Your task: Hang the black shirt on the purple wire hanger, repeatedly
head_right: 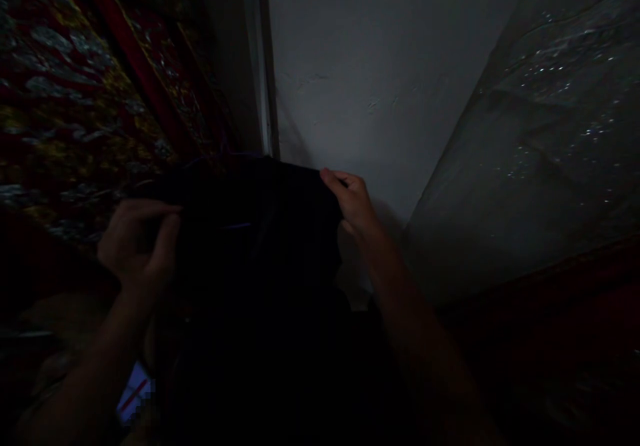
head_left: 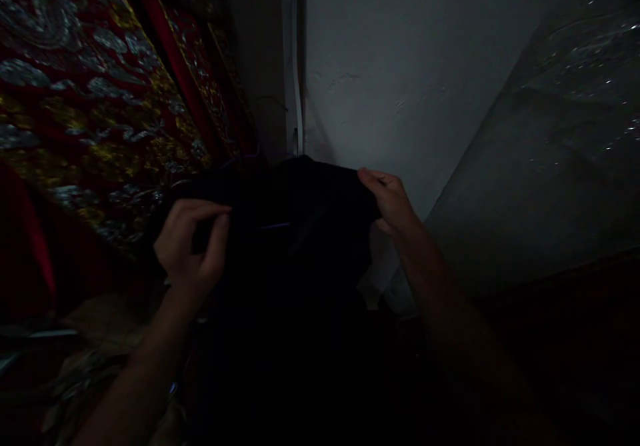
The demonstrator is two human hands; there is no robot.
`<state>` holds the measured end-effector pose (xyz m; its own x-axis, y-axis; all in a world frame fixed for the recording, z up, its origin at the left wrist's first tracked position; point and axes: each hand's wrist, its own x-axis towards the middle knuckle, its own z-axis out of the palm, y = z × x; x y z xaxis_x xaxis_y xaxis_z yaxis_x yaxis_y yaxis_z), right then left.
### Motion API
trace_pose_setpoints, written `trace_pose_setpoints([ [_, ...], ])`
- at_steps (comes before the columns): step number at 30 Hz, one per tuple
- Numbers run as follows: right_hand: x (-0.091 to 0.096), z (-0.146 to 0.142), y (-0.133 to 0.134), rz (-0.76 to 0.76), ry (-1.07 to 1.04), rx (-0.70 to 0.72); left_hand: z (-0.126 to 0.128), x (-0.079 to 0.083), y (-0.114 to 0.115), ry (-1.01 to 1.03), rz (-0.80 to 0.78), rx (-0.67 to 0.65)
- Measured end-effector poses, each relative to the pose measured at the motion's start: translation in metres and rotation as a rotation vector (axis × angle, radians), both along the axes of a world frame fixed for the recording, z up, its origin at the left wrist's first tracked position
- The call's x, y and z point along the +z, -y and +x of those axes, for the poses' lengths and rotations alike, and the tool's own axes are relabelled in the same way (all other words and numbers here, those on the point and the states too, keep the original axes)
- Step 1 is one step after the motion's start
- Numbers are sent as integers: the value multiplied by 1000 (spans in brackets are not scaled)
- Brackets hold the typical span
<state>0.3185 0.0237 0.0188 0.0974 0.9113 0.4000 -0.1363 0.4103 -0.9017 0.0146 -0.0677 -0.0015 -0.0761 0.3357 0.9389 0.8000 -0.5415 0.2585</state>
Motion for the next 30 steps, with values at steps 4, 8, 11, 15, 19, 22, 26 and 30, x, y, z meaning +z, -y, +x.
trace_pose_setpoints([
  [4,-9,11,1,-11,-32,-51,9,-48,-2,-155,-223,-189],
  [8,-45,22,13,-93,-38,-89,24,-105,-8,-319,-671,-167],
  [11,-64,25,18,-127,-44,-119,37,-138,-10,-266,-806,-96],
  [15,-60,18,14,-79,-39,-138,49,-154,-4,-46,-711,-165],
  [19,-26,5,-3,-1,-56,-99,56,-141,-2,138,-527,-193],
  [22,-6,5,-16,37,-77,-103,62,-130,-3,235,-367,-164],
  [26,-18,21,-11,13,-103,-157,77,-127,4,439,-338,-175],
  [30,-64,33,11,-115,-136,-167,94,-140,23,669,-450,-303],
])
